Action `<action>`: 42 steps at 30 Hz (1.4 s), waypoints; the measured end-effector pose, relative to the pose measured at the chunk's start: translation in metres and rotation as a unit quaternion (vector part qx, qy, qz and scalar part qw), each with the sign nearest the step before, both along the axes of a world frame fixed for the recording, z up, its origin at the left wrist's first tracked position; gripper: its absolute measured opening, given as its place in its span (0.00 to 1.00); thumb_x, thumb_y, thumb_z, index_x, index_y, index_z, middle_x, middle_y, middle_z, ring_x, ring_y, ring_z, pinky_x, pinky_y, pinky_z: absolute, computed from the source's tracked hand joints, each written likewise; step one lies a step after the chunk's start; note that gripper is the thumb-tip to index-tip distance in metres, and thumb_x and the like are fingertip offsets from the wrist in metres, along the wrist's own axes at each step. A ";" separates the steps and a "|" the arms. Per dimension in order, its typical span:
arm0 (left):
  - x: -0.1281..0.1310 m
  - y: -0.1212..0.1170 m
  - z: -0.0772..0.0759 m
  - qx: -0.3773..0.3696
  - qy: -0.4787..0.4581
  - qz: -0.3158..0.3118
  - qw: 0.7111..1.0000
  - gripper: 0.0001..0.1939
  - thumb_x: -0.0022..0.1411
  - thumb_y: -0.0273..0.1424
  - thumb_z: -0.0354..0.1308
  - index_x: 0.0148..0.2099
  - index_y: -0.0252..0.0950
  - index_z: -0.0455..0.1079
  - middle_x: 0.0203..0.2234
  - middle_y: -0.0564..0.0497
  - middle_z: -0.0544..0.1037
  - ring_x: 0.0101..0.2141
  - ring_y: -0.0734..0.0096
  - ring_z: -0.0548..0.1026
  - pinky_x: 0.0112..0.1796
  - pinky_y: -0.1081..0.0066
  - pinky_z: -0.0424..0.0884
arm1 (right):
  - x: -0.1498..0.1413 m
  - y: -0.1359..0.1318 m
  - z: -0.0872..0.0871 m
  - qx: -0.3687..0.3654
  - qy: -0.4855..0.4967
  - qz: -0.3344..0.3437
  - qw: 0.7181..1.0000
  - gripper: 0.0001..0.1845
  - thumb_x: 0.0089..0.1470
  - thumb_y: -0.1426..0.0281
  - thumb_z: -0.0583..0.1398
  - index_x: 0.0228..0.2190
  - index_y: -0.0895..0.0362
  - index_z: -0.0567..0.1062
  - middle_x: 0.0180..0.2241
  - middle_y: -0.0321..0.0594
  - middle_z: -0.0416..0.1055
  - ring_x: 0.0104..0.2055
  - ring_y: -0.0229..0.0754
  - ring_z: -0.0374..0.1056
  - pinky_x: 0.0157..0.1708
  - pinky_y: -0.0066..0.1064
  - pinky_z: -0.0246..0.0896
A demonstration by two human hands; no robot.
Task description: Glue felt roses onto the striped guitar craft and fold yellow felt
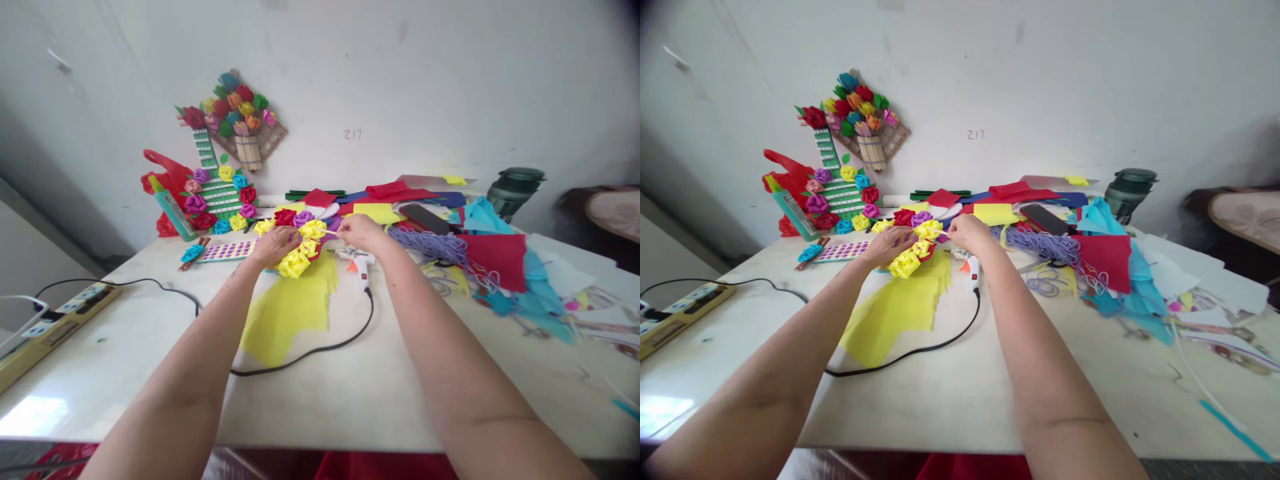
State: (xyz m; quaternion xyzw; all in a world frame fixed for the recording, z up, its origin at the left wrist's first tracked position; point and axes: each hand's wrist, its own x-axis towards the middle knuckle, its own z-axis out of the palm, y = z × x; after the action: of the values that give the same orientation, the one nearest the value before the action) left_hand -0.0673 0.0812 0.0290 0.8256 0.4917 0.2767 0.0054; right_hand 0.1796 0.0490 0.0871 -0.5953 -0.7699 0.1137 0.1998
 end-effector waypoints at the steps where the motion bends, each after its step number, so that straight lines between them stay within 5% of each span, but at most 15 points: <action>1: 0.001 0.001 0.002 0.002 0.000 -0.007 1.000 0.18 0.58 0.41 0.53 0.47 0.38 0.70 0.46 0.44 0.74 0.49 0.57 0.67 0.53 0.61 0.57 | 0.000 -0.001 0.001 0.000 0.001 -0.002 1.000 0.10 0.49 0.68 0.57 0.29 0.55 0.79 0.28 0.39 0.75 0.29 0.38 0.68 0.28 0.27 0.55; 6: 0.000 0.006 0.008 -0.002 -0.008 -0.018 1.000 0.18 0.57 0.41 0.53 0.45 0.37 0.72 0.40 0.45 0.76 0.45 0.58 0.70 0.51 0.61 0.59 | 0.000 -0.002 0.001 0.007 0.003 -0.005 1.000 0.09 0.49 0.68 0.58 0.30 0.55 0.79 0.29 0.39 0.75 0.31 0.38 0.68 0.30 0.27 0.55; 12: -0.004 0.009 0.007 0.047 0.029 0.116 0.992 0.18 0.59 0.38 0.48 0.43 0.37 0.74 0.38 0.46 0.76 0.43 0.59 0.70 0.47 0.62 0.63 | -0.001 -0.002 0.001 0.012 0.001 -0.009 1.000 0.09 0.49 0.67 0.58 0.30 0.54 0.79 0.30 0.39 0.76 0.33 0.38 0.69 0.32 0.26 0.57; 20: -0.007 0.017 0.005 0.105 0.021 0.240 0.965 0.17 0.54 0.33 0.55 0.46 0.37 0.72 0.41 0.43 0.74 0.47 0.51 0.66 0.45 0.56 0.64 | -0.001 0.001 -0.001 0.024 0.002 -0.013 1.000 0.08 0.49 0.66 0.59 0.29 0.54 0.78 0.31 0.39 0.76 0.34 0.39 0.69 0.32 0.27 0.57; 31: -0.003 0.024 -0.007 0.156 0.049 0.078 0.983 0.19 0.58 0.34 0.53 0.51 0.39 0.67 0.45 0.46 0.73 0.47 0.57 0.65 0.49 0.58 0.59 | -0.007 -0.003 -0.002 0.057 -0.029 -0.029 0.998 0.10 0.50 0.65 0.58 0.31 0.51 0.80 0.36 0.39 0.76 0.39 0.43 0.69 0.34 0.30 0.59; 42: 0.003 0.013 -0.013 0.152 0.028 0.042 0.987 0.14 0.62 0.34 0.48 0.47 0.38 0.68 0.44 0.44 0.73 0.47 0.61 0.68 0.50 0.58 0.59 | -0.013 -0.004 -0.003 0.064 -0.085 -0.049 0.993 0.11 0.51 0.64 0.57 0.33 0.50 0.79 0.40 0.40 0.75 0.42 0.46 0.69 0.39 0.34 0.60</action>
State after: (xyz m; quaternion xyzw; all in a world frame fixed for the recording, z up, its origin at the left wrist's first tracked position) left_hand -0.0646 0.0945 0.0155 0.8029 0.4780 0.3253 -0.1451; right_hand 0.1663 0.0454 0.0840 -0.6259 -0.7597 0.0026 0.1767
